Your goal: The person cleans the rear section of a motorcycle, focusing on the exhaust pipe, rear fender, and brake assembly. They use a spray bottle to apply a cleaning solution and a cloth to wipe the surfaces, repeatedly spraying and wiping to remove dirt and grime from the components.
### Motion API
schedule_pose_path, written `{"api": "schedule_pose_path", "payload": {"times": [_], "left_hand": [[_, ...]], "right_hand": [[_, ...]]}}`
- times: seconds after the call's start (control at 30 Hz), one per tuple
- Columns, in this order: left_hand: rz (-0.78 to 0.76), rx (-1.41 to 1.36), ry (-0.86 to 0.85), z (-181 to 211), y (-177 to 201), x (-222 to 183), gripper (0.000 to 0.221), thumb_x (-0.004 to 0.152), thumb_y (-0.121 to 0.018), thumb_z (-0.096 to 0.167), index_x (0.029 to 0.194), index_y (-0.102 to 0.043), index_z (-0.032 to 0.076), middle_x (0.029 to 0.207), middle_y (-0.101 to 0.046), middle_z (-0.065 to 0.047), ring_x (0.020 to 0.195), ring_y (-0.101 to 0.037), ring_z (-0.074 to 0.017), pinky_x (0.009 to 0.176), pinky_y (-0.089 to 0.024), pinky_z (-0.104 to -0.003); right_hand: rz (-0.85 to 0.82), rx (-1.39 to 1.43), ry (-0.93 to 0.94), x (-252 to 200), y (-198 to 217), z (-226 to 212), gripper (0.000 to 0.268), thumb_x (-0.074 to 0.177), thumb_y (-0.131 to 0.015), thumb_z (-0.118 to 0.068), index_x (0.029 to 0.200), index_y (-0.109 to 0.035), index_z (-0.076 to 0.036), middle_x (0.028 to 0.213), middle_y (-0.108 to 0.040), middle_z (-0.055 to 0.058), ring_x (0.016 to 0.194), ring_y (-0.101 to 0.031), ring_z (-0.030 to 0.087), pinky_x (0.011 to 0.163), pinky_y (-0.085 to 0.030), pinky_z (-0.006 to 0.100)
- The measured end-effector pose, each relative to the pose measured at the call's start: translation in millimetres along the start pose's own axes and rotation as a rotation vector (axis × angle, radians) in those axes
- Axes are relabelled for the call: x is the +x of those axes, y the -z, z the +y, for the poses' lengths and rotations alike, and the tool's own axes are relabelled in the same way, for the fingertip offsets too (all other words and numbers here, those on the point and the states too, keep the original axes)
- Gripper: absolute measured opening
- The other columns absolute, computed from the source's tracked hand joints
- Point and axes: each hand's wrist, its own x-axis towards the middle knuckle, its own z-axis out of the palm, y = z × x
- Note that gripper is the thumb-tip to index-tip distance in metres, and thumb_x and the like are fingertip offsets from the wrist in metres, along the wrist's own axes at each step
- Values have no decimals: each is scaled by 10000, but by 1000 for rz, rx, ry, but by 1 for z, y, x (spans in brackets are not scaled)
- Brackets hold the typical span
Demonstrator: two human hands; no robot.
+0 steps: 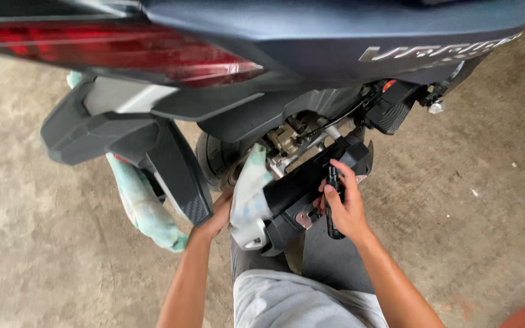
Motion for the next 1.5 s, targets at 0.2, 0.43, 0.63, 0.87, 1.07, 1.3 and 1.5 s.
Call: {"api": "schedule_pose_path", "payload": {"times": [0.2,0.43,0.63,0.87,1.07,1.3,1.5], "left_hand": [[11,-104,-199,85,-19,-62,452,1054,-567,252,1318,-697,-90,1192,-685,-374,1071,-541,-515,955,-445,-549],[741,701,-1165,201,-23,-82,535,1022,-522,288,1457,-546,-24,1532,-494,-257,1456,-445,-445,1235,-282,-541],[745,974,-706,207,-4,-25,570,1058,-521,367,1481,-495,-14,1544,-439,-216,1459,-352,-423,1198,-225,-638],[629,711,-968,150,15,-35,507,1096,-433,221,1563,-464,26,1650,-406,-189,1571,-323,-405,1308,-250,-503],[636,350,-1166,88,1,-45,555,1101,-381,248,1551,-350,-76,1632,-395,-208,1575,-329,-379,1307,-243,-479],[700,260,-1288,20,2,-26,563,1116,-380,301,1524,-389,-87,1609,-388,-268,1534,-390,-405,1281,-328,-483],[602,103,-1220,55,-3,-41,656,1102,-405,366,1520,-338,-135,1612,-372,-284,1511,-423,-407,1214,-436,-446]], "right_hand": [[-20,-220,209,-8,-1,-6,538,1050,-546,-133,1534,-319,-73,1096,-574,149,810,-628,190,697,-563,352],[24,-137,133,-14,6,-12,496,1071,-507,-127,1535,-344,-64,948,-619,59,713,-620,103,610,-523,265],[28,-158,235,-17,-5,-39,496,1058,-505,-74,1524,-340,-40,1025,-617,89,744,-607,109,634,-526,274],[98,-286,249,4,-27,-79,502,1001,-561,-49,1465,-371,-32,930,-658,71,554,-604,118,517,-504,267],[213,-600,419,27,-45,-74,451,1005,-621,-30,1415,-433,-39,895,-621,109,730,-619,192,695,-516,322],[326,-560,526,36,-48,-71,466,1019,-588,2,1439,-385,0,1006,-657,117,869,-674,196,818,-546,321],[440,-677,521,44,-37,-61,447,1037,-579,-1,1435,-377,-9,1078,-628,158,891,-656,203,825,-533,324]]}}
